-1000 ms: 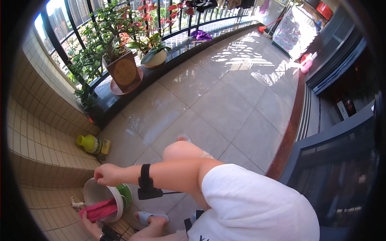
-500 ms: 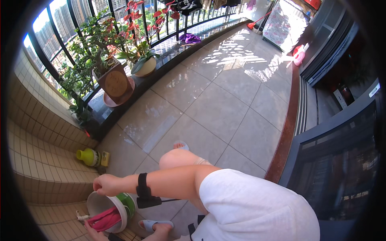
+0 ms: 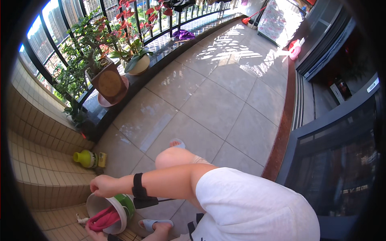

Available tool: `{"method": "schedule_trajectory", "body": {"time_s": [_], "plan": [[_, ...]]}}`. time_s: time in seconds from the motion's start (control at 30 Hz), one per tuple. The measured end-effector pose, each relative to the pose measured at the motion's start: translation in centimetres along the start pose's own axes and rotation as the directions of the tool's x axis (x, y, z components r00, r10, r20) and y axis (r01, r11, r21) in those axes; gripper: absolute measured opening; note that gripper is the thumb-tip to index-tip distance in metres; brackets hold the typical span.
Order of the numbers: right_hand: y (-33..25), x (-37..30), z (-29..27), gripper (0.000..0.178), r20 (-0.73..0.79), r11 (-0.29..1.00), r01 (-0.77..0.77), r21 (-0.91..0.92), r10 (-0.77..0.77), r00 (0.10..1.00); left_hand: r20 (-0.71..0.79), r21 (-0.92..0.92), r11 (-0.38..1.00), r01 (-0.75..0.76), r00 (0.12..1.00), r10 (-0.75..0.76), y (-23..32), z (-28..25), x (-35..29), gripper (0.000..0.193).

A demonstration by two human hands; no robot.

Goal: Wipe a cabinet surface with a cloth, then wash the cloth in a bucket of water on a balcony.

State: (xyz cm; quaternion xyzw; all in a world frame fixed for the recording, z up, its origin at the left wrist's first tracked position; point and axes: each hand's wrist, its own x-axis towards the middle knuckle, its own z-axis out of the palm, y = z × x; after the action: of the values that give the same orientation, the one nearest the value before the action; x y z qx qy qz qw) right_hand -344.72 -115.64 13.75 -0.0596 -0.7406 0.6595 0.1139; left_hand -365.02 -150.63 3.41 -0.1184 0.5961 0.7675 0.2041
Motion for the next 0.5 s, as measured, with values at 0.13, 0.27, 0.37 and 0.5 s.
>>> {"method": "schedule_trajectory", "body": {"time_s": [0.13, 0.27, 0.37, 0.5], "plan": [[0.2, 0.1, -0.3, 0.018, 0.034, 0.999, -0.009, -0.037, 0.010, 0.999, -0.012, -0.053, 0.997, 0.049, 0.999, -0.050, -0.3, -0.2, 0.4, 0.024], [-0.2, 0.2, 0.1, 0.017, 0.035, 0.999, -0.020, -0.036, 0.021, 0.999, 0.059, -0.047, 0.992, 0.115, 0.992, -0.112, 0.0, -2.2, 1.5, 0.029], [0.8, 0.2, -0.2, 0.016, 0.033, 0.998, -0.047, -0.046, 0.048, 0.998, 0.208, 0.301, 0.953, -0.027, 0.977, -0.038, -0.9, -0.1, -0.2, 0.036], [-0.2, 0.7, 0.9, 0.016, 0.067, 0.999, -0.019, -0.033, 0.022, 0.997, 0.144, 0.388, 0.908, -0.160, 0.983, 0.111, 0.8, 0.0, -1.7, 0.039]]}}
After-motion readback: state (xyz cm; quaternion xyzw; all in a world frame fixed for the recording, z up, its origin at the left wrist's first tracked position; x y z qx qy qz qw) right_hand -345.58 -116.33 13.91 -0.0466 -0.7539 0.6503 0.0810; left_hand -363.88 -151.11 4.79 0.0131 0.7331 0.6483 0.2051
